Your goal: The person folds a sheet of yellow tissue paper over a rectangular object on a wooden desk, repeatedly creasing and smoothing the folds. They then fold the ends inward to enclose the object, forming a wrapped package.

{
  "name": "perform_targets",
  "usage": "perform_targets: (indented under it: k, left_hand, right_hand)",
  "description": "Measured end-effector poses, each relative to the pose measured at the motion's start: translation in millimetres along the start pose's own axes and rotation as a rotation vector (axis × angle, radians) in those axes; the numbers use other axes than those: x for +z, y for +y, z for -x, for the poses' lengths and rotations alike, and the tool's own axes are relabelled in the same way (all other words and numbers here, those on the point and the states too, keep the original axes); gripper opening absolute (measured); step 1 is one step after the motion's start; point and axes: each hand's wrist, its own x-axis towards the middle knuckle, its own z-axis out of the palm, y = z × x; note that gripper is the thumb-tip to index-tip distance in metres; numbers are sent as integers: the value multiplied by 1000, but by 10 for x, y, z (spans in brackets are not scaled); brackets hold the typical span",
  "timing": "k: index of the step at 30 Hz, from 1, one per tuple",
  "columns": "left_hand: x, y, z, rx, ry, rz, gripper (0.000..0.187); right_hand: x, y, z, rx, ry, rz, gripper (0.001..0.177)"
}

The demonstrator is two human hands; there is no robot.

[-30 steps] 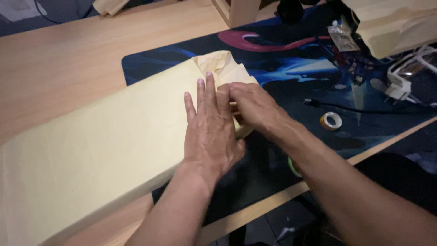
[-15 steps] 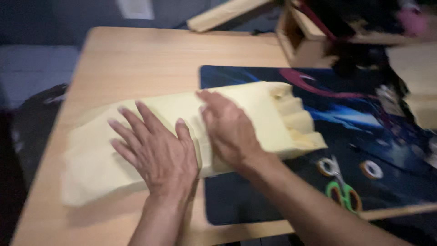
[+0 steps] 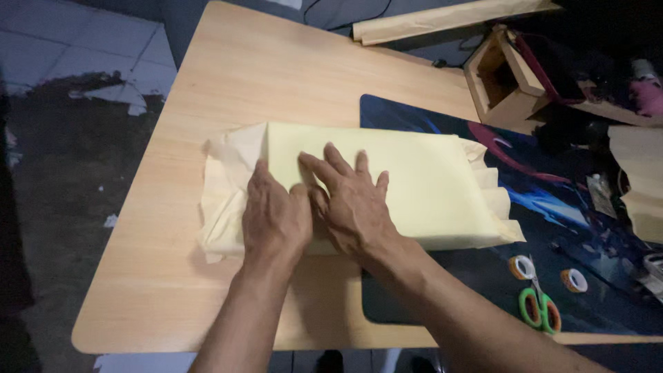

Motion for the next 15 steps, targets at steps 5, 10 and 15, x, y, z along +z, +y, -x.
perform_targets:
  k: [5,10,15]
  left_hand:
    - [-142,-182,-220,-196,-128,244,64]
    - [-228,-490,-397,-31,-68,398,57]
    - [-758,-863,-330,-185,244,32,38]
  right_hand:
    - [-4,-386,-74,25,-31,-11,52]
    - [105,-585,-247,196,-59,30,81]
    - [306,-632,-272,185,7,163,88]
